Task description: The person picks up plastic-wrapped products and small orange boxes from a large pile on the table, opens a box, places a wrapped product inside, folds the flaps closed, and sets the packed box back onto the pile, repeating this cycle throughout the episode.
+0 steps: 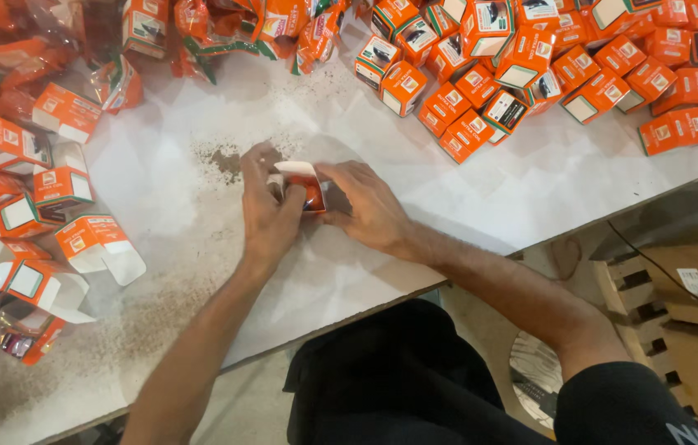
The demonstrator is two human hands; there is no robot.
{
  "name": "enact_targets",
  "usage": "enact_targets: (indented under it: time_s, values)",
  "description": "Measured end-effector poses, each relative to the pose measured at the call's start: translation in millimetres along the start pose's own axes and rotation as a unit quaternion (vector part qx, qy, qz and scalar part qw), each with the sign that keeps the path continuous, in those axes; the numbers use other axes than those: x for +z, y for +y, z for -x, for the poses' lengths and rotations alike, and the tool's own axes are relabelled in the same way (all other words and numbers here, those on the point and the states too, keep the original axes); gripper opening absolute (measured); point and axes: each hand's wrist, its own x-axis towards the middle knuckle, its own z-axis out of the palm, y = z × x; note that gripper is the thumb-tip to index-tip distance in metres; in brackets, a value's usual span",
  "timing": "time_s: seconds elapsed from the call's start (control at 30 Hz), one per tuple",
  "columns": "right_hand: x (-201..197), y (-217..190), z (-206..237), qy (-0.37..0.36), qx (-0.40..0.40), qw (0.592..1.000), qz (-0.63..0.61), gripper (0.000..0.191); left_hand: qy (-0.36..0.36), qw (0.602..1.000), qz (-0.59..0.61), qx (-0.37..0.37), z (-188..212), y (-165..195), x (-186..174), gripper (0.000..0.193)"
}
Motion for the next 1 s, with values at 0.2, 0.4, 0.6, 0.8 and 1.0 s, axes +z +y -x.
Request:
enact_targets:
  time_s: [0.2, 0.4, 0.6, 0.8, 1.0]
  values:
    - [2.6, -5.7, -3.0, 0.008, -0.06, 0.996, 0.063, 0.049, -0.033, 0.994, 0.029, -0.101, -3.9, -19.9, -2.3, 0.02]
    - [3.0, -6.1, -3.2, 0.027, -0.09, 0.991, 0.092, 0.042, -0.173, 0.954, 0.205, -0.134, -7.9, -20.0, -43.5, 0.033]
    - [1.8, -7.0, -4.7, 0.011, -0.087, 0.994, 0.059, 0.042, -0.172, 0.965, 0.122, -0.153, -29.3, -31.3, -37.0, 0.01]
    - [-14.8, -36.0, 48.7, 0.003, -0.024, 0.999, 0.048, 0.04, -0.097, 0.953, -0.134, 0.253, 58.4, -5.6, -3.3, 0.024]
    - [-10.1, -29.4, 42.3, 0.01, 0.026, 0.999, 0.023, 0.048, -0.146, 0.911, -0.221, 0.316, 60.7, 9.2, -17.9, 0.041]
